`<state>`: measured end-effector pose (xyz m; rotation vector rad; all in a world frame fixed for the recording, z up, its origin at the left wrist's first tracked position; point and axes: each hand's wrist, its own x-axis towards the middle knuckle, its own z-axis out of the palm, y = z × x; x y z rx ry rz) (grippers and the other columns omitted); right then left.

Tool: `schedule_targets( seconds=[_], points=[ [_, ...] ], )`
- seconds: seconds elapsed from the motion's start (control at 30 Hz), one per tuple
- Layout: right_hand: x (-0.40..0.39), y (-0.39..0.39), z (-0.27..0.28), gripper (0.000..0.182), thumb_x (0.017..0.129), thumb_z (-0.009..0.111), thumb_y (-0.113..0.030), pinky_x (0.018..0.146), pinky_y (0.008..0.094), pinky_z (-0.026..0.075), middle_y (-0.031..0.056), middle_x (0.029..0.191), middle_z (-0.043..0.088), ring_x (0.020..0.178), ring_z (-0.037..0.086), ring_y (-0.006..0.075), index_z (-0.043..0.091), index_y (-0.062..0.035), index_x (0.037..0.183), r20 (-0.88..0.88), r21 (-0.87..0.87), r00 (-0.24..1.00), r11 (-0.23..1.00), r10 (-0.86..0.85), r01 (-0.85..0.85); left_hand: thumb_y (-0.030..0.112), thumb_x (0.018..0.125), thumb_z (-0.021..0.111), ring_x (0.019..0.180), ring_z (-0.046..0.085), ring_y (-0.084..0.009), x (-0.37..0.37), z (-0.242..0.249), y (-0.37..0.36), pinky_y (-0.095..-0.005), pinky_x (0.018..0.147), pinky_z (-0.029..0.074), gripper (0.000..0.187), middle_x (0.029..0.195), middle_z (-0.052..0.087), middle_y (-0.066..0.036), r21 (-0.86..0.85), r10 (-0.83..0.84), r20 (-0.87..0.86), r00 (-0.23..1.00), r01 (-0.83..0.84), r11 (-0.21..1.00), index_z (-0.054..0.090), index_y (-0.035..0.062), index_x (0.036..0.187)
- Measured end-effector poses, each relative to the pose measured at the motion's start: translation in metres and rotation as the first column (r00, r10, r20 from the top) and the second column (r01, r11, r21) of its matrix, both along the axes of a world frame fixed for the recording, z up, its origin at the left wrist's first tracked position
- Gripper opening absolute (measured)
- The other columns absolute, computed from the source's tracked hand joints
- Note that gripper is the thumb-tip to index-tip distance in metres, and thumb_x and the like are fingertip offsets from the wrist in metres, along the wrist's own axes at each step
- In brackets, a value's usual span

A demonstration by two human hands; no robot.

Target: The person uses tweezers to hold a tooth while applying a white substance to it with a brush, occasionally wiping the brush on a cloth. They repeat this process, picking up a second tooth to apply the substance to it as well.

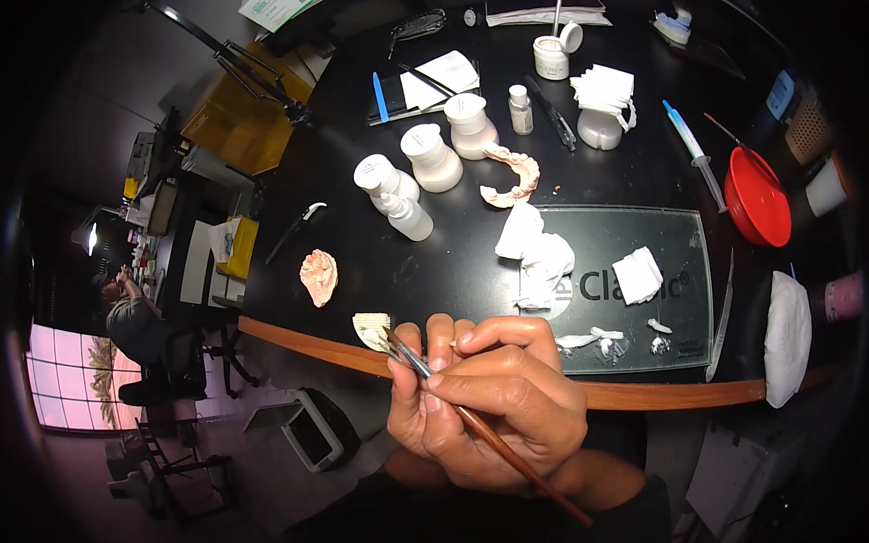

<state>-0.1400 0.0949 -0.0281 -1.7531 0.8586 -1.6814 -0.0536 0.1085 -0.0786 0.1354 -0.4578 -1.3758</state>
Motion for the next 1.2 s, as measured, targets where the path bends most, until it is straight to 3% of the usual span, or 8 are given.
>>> schedule_targets(
  seconds=[0.17, 0.23, 0.33, 0.53, 0.73, 0.87, 0.97, 1.2],
  points=[
    [-0.001, 0.000, 0.001, 0.013, 0.078, 0.072, -0.001, 0.085, 0.0343, 0.049, 0.0067, 0.079, 0.069, 0.088, 0.061, 0.0217, 0.068, -0.0032, 0.090, 0.023, 0.026, 1.000, 0.999, 0.020, -0.021, 0.029, 0.108, 0.046, 0.091, 0.043, -0.0135, -0.002, -0.002, 0.001, -0.0324, 0.093, 0.038, 0.018, 0.096, 0.044, -0.005, -0.028, 0.010, -0.048, 0.999, -0.011, 1.000, 0.052, 0.0122, 0.112],
    [-0.002, 0.002, 0.000, 0.011, 0.081, 0.069, -0.004, 0.089, 0.0371, 0.047, 0.0079, 0.081, 0.068, 0.092, 0.060, 0.0232, 0.065, -0.0032, 0.092, 0.004, 0.035, 0.999, 0.998, 0.050, -0.050, 0.030, 0.108, 0.046, 0.091, 0.043, -0.0136, -0.001, -0.003, 0.001, -0.0323, 0.093, 0.038, 0.019, 0.096, 0.044, -0.004, -0.036, -0.009, -0.066, 0.998, 0.007, 0.999, 0.051, 0.0118, 0.111],
    [0.000, 0.002, 0.007, 0.012, 0.076, 0.072, -0.001, 0.085, 0.0336, 0.050, 0.0072, 0.078, 0.069, 0.085, 0.062, 0.0213, 0.069, -0.0027, 0.088, 0.036, 0.043, 0.999, 0.999, 0.019, -0.021, 0.031, 0.108, 0.045, 0.093, 0.045, -0.0142, 0.000, -0.002, 0.001, -0.0326, 0.092, 0.039, 0.018, 0.094, 0.046, -0.002, -0.036, -0.021, -0.052, 0.998, 0.019, 0.999, 0.048, 0.0137, 0.106],
    [0.003, 0.007, 0.006, 0.016, 0.076, 0.071, 0.002, 0.083, 0.0317, 0.051, 0.0058, 0.079, 0.068, 0.090, 0.061, 0.0217, 0.068, -0.0030, 0.090, -0.035, 0.023, 0.999, 1.000, -0.018, 0.019, 0.033, 0.108, 0.044, 0.091, 0.043, -0.0145, -0.001, 0.000, 0.002, -0.0322, 0.090, 0.039, 0.020, 0.094, 0.045, -0.003, 0.001, 0.003, -0.045, 0.999, -0.003, 1.000, 0.048, 0.0134, 0.106],
    [0.015, 0.009, 0.006, 0.022, 0.073, 0.071, 0.009, 0.073, 0.0294, 0.053, 0.0050, 0.080, 0.064, 0.091, 0.055, 0.0212, 0.067, -0.0019, 0.092, 0.012, -0.052, 0.997, 0.996, -0.071, 0.071, 0.036, 0.108, 0.042, 0.088, 0.040, -0.0148, 0.002, 0.000, 0.000, -0.0325, 0.087, 0.037, 0.023, 0.091, 0.043, -0.001, 0.013, -0.013, -0.022, 1.000, 0.014, 1.000, 0.047, 0.0148, 0.105],
    [0.009, 0.010, 0.007, 0.020, 0.071, 0.069, 0.012, 0.066, 0.0331, 0.054, 0.0076, 0.079, 0.060, 0.090, 0.051, 0.0213, 0.067, 0.0008, 0.089, -0.079, -0.069, 0.996, 0.997, -0.052, 0.046, 0.036, 0.108, 0.042, 0.085, 0.040, -0.0143, 0.004, -0.004, -0.002, -0.0331, 0.085, 0.038, 0.022, 0.088, 0.043, 0.000, -0.021, -0.032, -0.029, 0.999, 0.031, 0.999, 0.047, 0.0153, 0.103],
    [0.018, 0.010, 0.005, 0.018, 0.071, 0.067, 0.013, 0.067, 0.0336, 0.053, 0.0079, 0.078, 0.060, 0.090, 0.052, 0.0221, 0.068, 0.0012, 0.084, 0.036, -0.057, 0.998, 0.997, -0.044, 0.046, 0.036, 0.108, 0.043, 0.083, 0.039, -0.0139, 0.003, -0.004, -0.002, -0.0334, 0.084, 0.038, 0.022, 0.087, 0.043, 0.000, -0.038, -0.038, -0.057, 0.998, 0.036, 0.999, 0.048, 0.0156, 0.102],
    [0.021, 0.010, 0.006, 0.018, 0.070, 0.065, 0.016, 0.066, 0.0350, 0.053, 0.0082, 0.077, 0.060, 0.090, 0.051, 0.0221, 0.069, 0.0015, 0.081, 0.085, -0.046, 0.996, 0.998, -0.034, 0.038, 0.037, 0.105, 0.049, 0.081, 0.039, -0.0132, 0.001, -0.005, -0.003, -0.0332, 0.080, 0.038, 0.022, 0.085, 0.043, 0.001, -0.048, -0.046, -0.113, 0.993, 0.040, 0.998, 0.049, 0.0155, 0.100]
  ],
)
